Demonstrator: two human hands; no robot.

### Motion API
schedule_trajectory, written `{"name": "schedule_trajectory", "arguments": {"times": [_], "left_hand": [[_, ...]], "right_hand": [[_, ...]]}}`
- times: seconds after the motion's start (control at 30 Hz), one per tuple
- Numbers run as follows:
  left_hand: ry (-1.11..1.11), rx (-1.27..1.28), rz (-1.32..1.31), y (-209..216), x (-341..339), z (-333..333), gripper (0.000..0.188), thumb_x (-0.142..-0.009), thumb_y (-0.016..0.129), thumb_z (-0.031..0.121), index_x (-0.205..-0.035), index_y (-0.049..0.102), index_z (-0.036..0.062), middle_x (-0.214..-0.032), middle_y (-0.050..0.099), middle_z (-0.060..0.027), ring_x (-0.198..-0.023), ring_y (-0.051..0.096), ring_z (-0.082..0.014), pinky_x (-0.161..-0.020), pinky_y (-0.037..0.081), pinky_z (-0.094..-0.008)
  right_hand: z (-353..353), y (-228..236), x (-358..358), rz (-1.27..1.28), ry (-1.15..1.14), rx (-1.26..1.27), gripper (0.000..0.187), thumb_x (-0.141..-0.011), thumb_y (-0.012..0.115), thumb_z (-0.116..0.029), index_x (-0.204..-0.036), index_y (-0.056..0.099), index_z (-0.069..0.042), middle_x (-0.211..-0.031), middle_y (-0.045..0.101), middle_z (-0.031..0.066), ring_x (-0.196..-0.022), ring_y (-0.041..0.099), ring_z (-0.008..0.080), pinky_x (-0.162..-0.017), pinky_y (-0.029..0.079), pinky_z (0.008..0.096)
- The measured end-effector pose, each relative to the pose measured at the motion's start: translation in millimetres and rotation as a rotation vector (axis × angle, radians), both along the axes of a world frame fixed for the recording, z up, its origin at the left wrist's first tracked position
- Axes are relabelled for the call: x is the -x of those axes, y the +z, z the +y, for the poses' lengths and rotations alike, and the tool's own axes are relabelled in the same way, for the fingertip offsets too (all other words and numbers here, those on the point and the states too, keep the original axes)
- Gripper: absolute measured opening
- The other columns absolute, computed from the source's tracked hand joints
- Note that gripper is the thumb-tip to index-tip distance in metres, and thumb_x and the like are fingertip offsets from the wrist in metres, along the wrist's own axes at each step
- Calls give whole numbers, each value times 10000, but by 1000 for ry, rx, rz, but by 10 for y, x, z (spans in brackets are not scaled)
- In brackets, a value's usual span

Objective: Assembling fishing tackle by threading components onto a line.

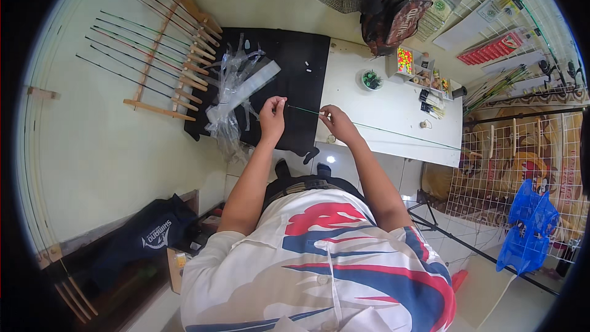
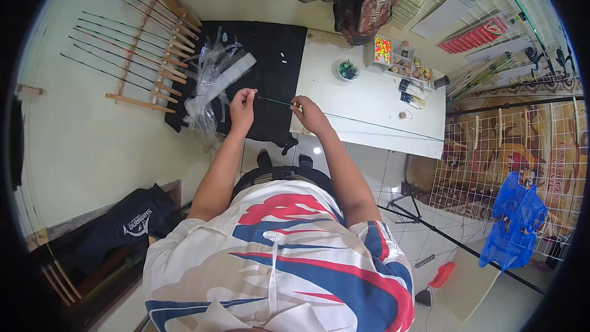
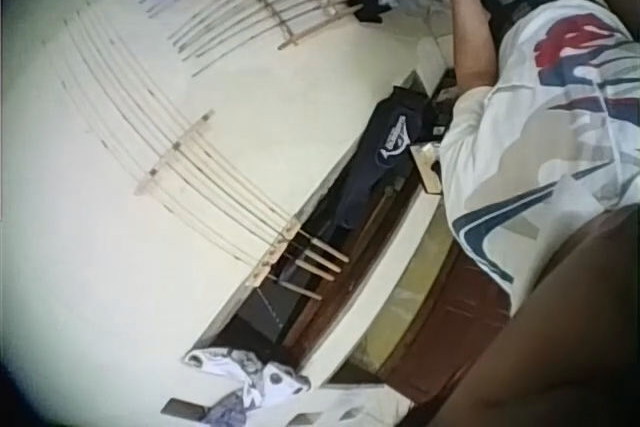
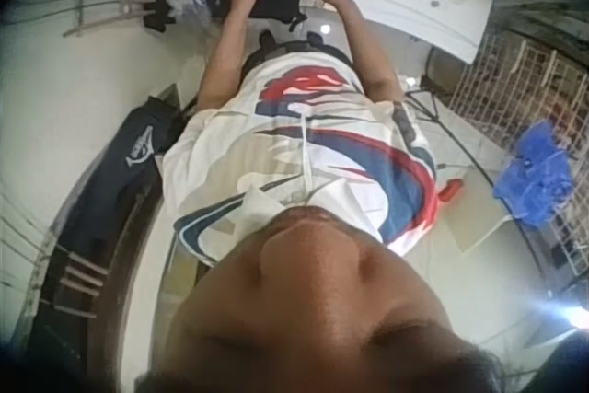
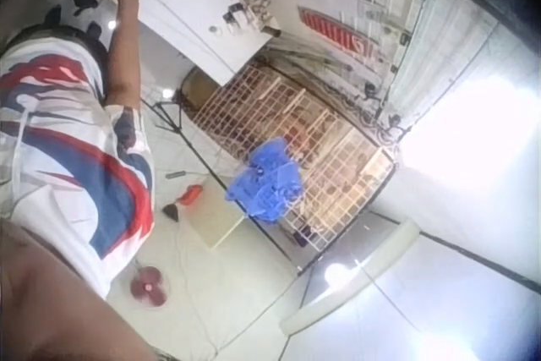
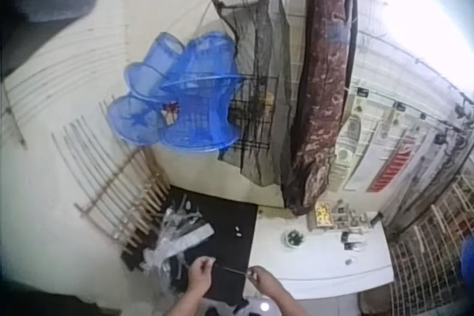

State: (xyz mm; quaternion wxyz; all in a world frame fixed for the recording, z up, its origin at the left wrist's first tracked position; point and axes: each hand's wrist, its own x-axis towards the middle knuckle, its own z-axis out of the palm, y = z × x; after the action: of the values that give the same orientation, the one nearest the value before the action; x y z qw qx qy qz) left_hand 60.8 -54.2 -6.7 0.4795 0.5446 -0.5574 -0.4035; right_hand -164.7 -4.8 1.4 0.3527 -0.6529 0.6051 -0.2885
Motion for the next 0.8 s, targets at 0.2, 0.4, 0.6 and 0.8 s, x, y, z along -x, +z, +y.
{"name": "schedule_trajectory", "arguments": {"times": [0.2, 0.4, 0.6, 0.8], "left_hand": [[87, 23, 156, -47, -2, 0, 118, -992, 554, 132, -1029, 576, 23, -955, 659, -49, -772, 576, -99, -734, 469, -237], [119, -16, 243, 125, 3, -5, 126, -1008, 525, 136, -1054, 548, 21, -981, 631, -54, -751, 558, -78, -668, 462, -214], [42, 55, 292, 321, 200, 42, 131, -1015, 500, 115, -1060, 530, -5, -1060, 625, -98, -812, 630, -118, -643, 511, -232], [-162, 83, 153, 206, 446, 154, 113, -1005, 488, 53, -1049, 551, -29, -1144, 664, -184, -1003, 686, -223, -791, 573, -295]], "right_hand": [[7, -135, -1, -106, 21, 62, 145, -914, 636, -117, -967, 560, -6, -914, 619, 138, -841, 609, 284, -766, 504, 373], [-12, -230, -18, -121, 13, 59, 138, -902, 647, -102, -966, 568, -8, -908, 613, 131, -835, 600, 270, -767, 489, 368], [-77, -348, -12, -166, -4, 76, 133, -882, 671, -99, -950, 589, -19, -899, 607, 121, -833, 595, 259, -770, 481, 359], [-143, -409, -16, -162, 52, 64, 141, -858, 688, -78, -963, 615, -20, -872, 610, 116, -832, 600, 252, -771, 483, 358]]}}
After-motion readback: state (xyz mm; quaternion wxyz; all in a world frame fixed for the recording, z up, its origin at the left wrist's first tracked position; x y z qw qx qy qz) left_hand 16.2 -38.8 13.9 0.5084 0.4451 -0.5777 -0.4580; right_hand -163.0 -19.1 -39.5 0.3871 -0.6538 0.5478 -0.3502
